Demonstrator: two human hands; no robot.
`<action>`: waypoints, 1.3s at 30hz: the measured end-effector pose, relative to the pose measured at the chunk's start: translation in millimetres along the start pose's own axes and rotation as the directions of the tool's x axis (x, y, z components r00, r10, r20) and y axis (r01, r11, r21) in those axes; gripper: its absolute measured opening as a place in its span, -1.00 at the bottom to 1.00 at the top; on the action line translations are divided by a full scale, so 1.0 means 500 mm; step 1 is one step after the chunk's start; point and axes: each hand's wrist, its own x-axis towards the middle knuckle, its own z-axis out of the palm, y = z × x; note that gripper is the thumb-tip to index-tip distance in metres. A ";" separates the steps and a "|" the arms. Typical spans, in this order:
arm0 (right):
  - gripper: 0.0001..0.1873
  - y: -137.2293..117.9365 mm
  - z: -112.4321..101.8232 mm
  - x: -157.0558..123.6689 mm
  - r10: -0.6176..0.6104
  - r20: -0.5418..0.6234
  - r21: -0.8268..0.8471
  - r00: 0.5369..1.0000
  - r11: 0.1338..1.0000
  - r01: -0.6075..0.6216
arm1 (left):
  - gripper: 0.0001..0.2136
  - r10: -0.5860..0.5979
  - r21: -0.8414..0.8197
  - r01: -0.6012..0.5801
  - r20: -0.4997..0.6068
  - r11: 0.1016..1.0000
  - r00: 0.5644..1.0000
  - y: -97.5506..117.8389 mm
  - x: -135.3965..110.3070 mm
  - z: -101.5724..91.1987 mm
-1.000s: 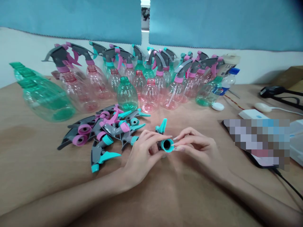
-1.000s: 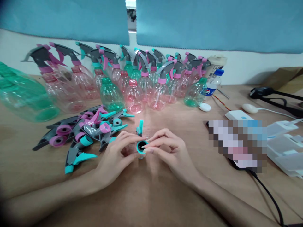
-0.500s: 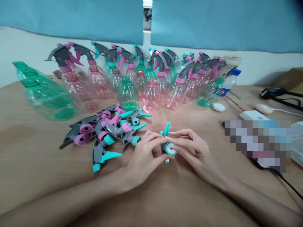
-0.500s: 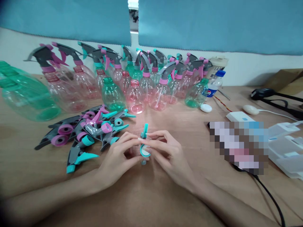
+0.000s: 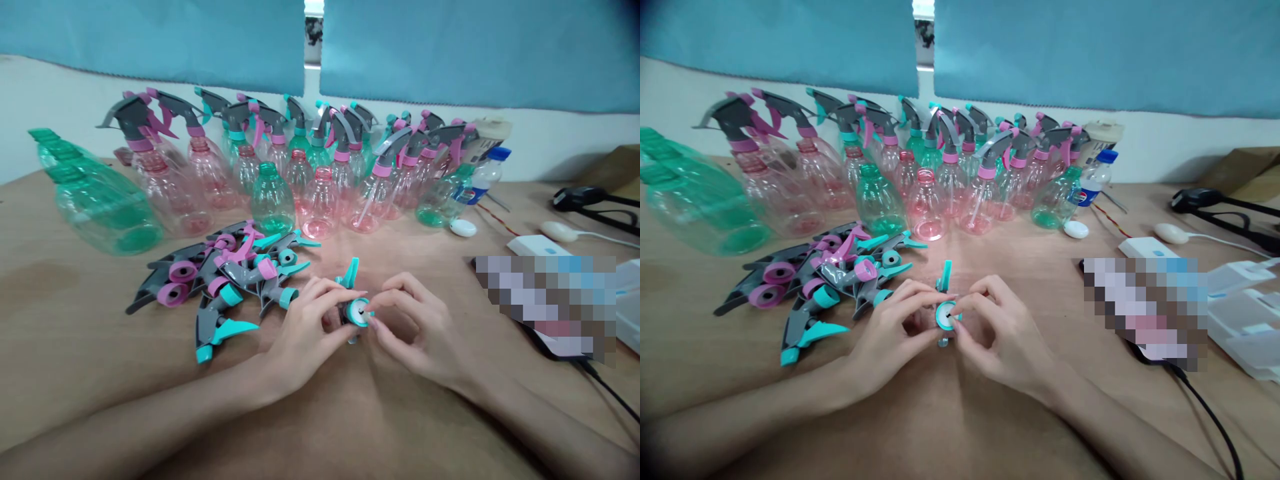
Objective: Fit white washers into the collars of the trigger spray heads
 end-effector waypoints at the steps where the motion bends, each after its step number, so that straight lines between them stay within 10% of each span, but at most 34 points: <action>1: -0.86 0.000 0.000 0.000 0.001 -0.001 -0.013 1.000 1.000 -0.001 | -0.72 0.003 -0.001 -0.003 0.000 1.000 1.000 0.000 -0.001 0.000; 39: -0.94 0.000 0.013 0.004 0.021 0.045 -0.031 0.999 0.999 -0.019 | -0.76 0.162 0.129 -0.167 0.045 0.977 0.986 -0.023 -0.007 0.010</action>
